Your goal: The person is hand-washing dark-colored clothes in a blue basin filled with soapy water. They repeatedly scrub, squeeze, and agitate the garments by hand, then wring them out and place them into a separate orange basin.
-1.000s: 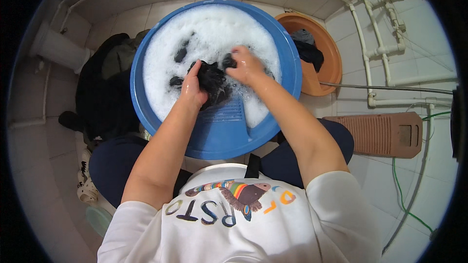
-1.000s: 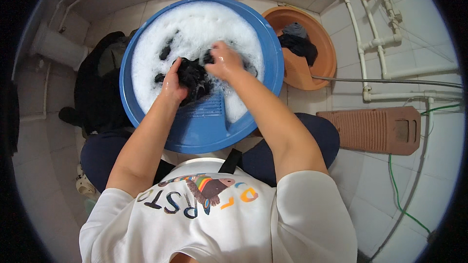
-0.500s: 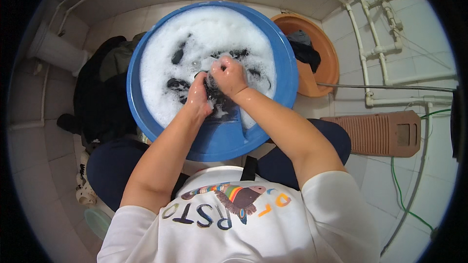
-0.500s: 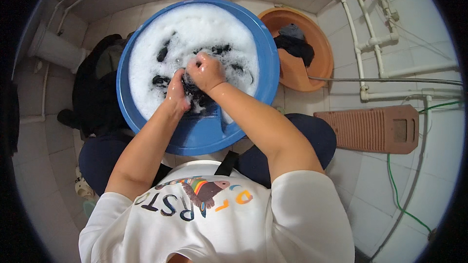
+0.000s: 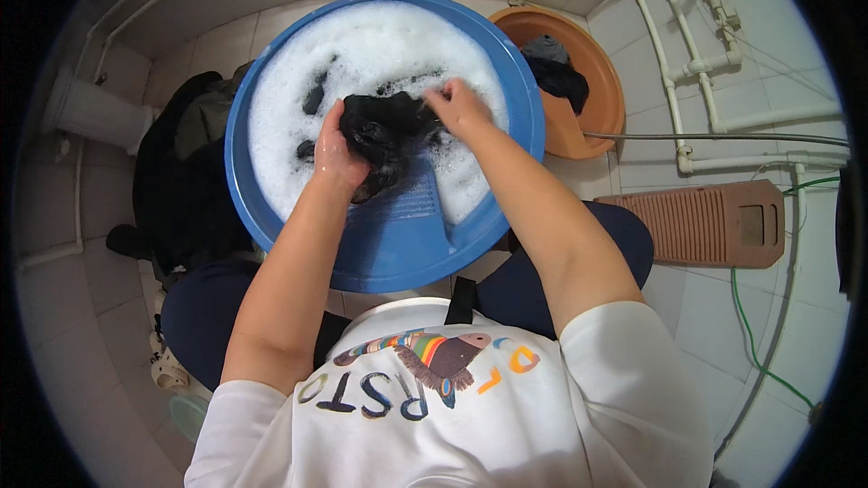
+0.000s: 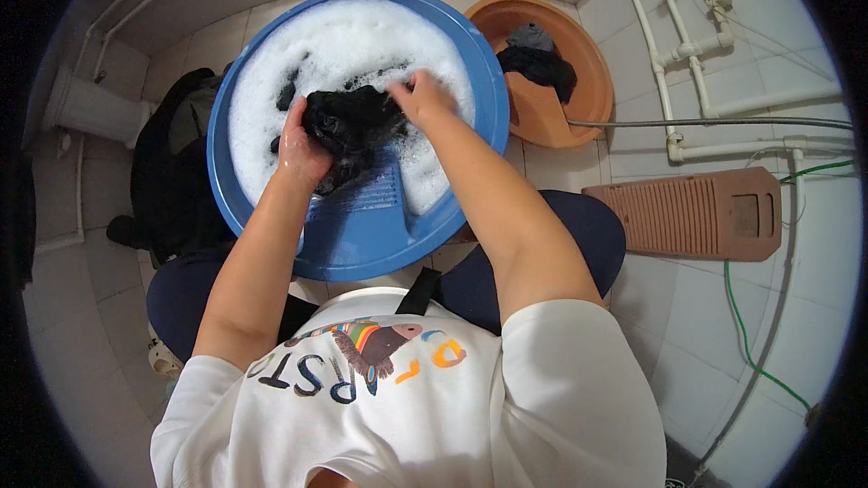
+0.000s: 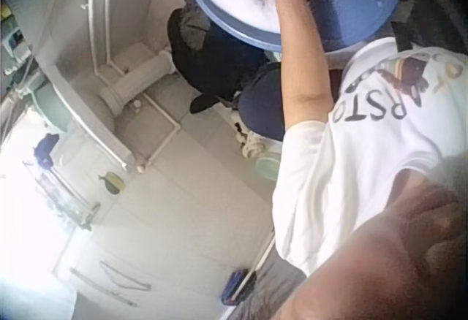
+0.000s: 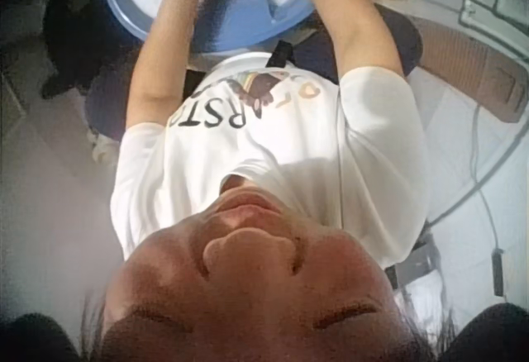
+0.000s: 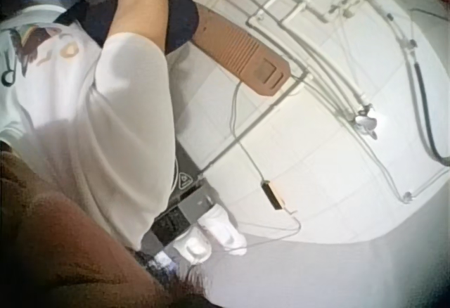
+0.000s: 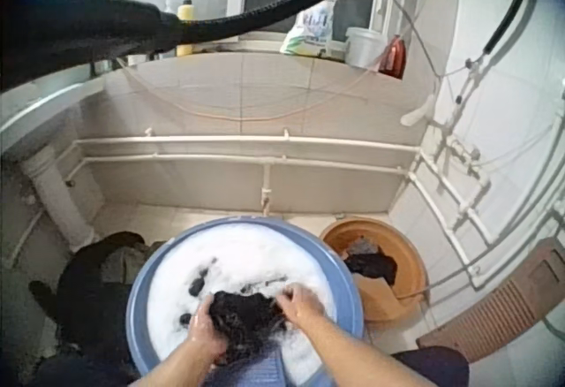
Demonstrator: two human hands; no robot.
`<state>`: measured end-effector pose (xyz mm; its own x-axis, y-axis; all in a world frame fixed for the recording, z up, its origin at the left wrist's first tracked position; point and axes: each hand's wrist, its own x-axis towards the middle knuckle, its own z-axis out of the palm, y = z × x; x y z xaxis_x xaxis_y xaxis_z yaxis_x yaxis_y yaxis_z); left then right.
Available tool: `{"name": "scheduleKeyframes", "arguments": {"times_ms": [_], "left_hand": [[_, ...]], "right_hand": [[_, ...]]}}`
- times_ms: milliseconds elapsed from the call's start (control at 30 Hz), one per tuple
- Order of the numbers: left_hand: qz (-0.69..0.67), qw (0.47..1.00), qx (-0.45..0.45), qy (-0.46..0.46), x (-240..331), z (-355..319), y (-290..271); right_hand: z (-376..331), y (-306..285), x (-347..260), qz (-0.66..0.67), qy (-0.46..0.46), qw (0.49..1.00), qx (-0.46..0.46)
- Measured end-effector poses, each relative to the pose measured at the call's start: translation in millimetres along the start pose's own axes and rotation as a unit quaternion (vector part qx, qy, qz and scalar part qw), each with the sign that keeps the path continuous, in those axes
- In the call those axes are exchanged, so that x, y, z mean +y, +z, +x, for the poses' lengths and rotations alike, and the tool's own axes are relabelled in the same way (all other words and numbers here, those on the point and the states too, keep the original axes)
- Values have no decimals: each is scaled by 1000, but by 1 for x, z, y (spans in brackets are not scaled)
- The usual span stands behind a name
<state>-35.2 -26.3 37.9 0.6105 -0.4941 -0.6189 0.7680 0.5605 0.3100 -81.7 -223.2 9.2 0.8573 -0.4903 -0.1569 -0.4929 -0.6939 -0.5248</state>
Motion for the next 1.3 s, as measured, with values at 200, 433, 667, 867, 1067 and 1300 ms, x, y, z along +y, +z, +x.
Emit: {"name": "scheduleKeyframes", "arguments": {"times_ms": [200,433,667,867,1067,1300], "left_hand": [[30,991,57,120,-7,10,-16],[14,998,-56,-34,2,16,-24],[37,897,-363,248,-35,17,-42],[91,993,69,20,-28,-16,2],[124,989,-30,71,-20,7,-33],[-8,999,41,10,5,-1,-2]], "right_hand": [[10,13,22,-138,34,975,-173],[-57,9,-84,137,-351,926,12],[-96,7,-106,143,-493,857,35],[-70,2,-93,228,-202,949,78],[-76,30,-99,240,-315,913,92],[-6,4,-16,139,-43,982,121]]}}
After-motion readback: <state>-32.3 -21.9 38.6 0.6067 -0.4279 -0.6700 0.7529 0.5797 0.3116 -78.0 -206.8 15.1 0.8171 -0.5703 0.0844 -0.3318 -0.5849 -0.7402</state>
